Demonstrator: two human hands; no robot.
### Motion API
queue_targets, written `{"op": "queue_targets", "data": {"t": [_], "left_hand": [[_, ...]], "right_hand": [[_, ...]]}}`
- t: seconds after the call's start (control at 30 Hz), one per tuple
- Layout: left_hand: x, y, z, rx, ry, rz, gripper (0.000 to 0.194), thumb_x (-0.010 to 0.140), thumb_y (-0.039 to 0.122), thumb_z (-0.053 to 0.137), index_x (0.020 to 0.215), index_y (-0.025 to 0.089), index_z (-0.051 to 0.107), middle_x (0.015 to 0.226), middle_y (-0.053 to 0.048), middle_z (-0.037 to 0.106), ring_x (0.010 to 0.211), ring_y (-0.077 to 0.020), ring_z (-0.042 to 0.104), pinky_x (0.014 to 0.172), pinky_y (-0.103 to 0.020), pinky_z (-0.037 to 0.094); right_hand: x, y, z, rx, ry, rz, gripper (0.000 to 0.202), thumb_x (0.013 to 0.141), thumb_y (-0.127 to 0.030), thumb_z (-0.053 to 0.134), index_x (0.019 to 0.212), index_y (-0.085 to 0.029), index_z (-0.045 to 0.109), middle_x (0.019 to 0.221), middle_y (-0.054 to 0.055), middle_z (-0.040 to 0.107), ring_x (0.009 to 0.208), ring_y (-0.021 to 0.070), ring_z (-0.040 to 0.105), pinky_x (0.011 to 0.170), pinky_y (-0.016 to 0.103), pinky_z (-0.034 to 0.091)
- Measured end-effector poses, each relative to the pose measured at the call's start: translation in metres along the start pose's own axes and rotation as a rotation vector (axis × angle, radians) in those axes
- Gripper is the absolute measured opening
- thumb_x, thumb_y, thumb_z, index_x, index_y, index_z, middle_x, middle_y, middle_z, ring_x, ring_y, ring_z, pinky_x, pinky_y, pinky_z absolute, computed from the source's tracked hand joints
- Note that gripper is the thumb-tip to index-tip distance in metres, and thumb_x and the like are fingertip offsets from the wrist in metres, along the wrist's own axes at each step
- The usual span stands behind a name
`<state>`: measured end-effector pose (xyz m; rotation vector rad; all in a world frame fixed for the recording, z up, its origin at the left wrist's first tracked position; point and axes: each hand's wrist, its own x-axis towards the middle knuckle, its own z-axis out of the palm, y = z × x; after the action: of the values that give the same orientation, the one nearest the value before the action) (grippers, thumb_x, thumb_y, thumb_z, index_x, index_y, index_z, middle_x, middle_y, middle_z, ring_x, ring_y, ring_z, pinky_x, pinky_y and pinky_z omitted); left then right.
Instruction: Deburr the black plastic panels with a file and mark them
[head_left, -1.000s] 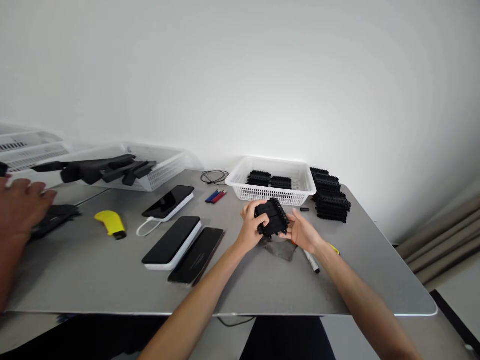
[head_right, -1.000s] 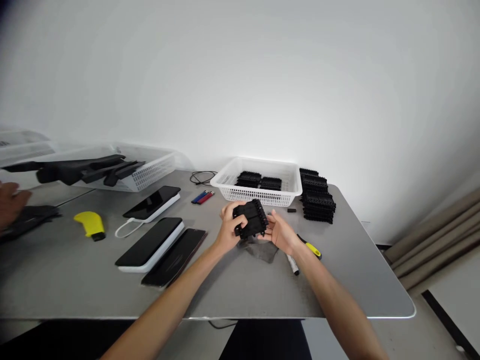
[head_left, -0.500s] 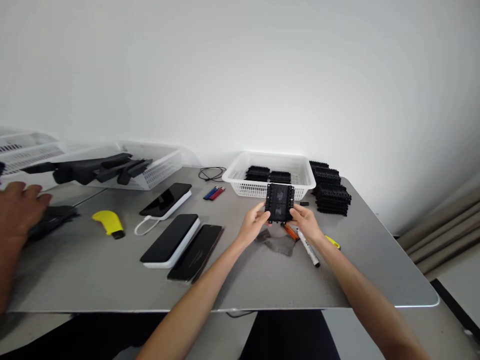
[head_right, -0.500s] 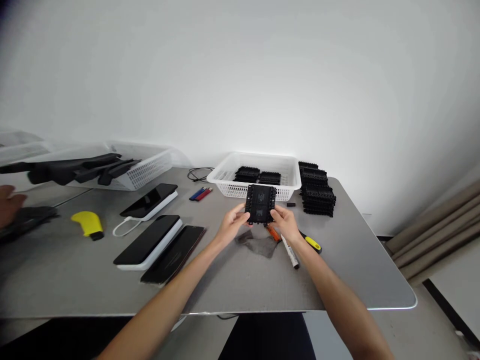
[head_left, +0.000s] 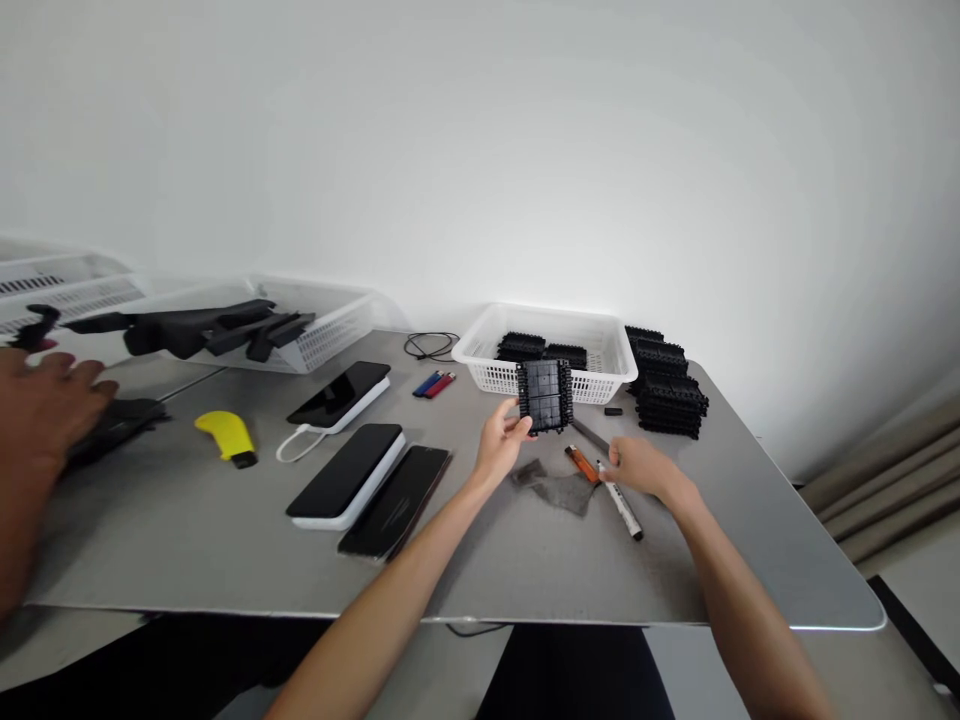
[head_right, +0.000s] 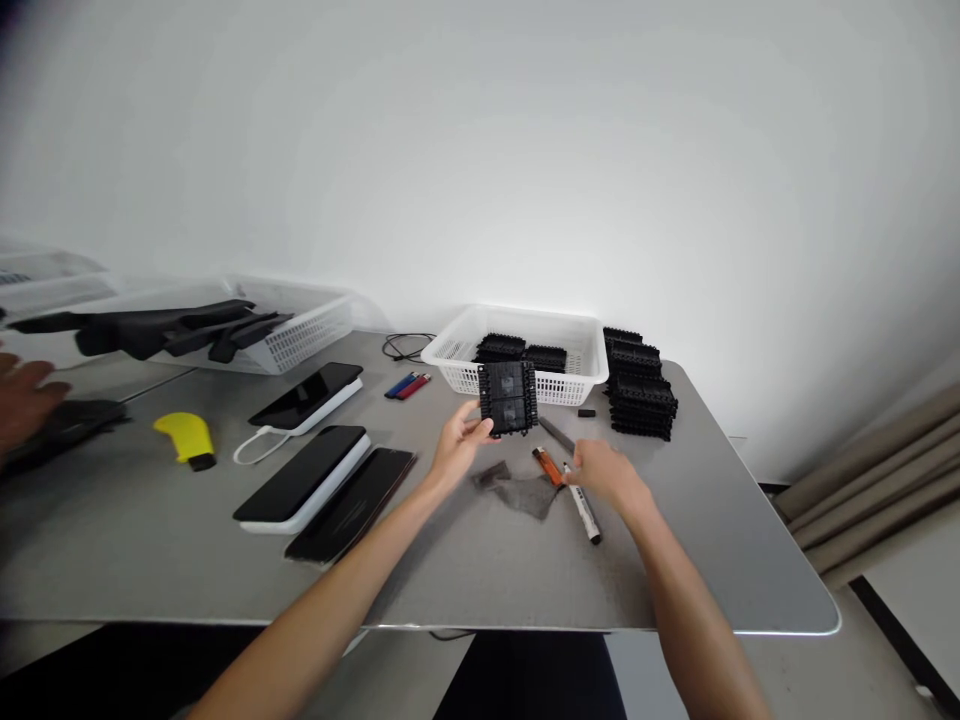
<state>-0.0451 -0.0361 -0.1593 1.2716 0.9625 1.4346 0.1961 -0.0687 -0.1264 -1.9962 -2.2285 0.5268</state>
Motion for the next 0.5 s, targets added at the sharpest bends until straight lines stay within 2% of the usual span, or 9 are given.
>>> {"op": "queue_targets", "data": {"t": [0.1, 0.2, 0.33, 0.5], "left_hand": [[0.001, -0.002, 0.000, -0.004, -0.002, -0.003, 0.057, 0.074, 0.040, 0.071, 0.121, 0.013, 0.051, 0.092, -0.010, 0.074, 0.081, -0.0239, 0.070, 0.070, -0.038, 0.060], [0.001, -0.002, 0.000, 0.001, -0.004, -0.003, 0.057, 0.074, 0.038, 0.070, 0.122, 0.014, 0.051, 0.091, -0.009, 0.074, 0.080, -0.0230, 0.070, 0.071, -0.038, 0.060], [0.000, -0.001, 0.001, 0.007, -0.002, 0.005, 0.054, 0.075, 0.038, 0.068, 0.121, 0.014, 0.051, 0.090, -0.009, 0.074, 0.080, -0.0235, 0.070, 0.072, -0.040, 0.060], [0.000, 0.001, 0.001, 0.008, 0.004, 0.008, 0.056, 0.075, 0.039, 0.070, 0.121, 0.013, 0.052, 0.090, -0.009, 0.074, 0.081, -0.0237, 0.070, 0.072, -0.039, 0.060]], "right_hand": [[-0.007, 0.001, 0.002, -0.051, -0.113, -0.002, 0.024, 0.067, -0.032, 0.072, 0.083, -0.021, 0.059, 0.087, 0.005, 0.065, 0.069, 0.0179, 0.059, 0.053, 0.024, 0.032], [-0.010, -0.003, 0.004, -0.065, -0.157, -0.034, 0.020, 0.069, -0.020, 0.066, 0.087, -0.022, 0.058, 0.085, 0.004, 0.064, 0.066, 0.0162, 0.057, 0.051, 0.024, 0.030], [-0.011, -0.009, 0.001, -0.050, -0.086, -0.115, 0.011, 0.076, -0.019, 0.055, 0.086, -0.022, 0.056, 0.082, 0.003, 0.063, 0.067, 0.0162, 0.054, 0.053, 0.024, 0.028], [-0.006, -0.014, -0.002, 0.140, 0.116, -0.183, 0.016, 0.081, -0.017, 0.044, 0.091, -0.023, 0.056, 0.065, -0.002, 0.057, 0.059, 0.0143, 0.049, 0.053, 0.024, 0.028]]}}
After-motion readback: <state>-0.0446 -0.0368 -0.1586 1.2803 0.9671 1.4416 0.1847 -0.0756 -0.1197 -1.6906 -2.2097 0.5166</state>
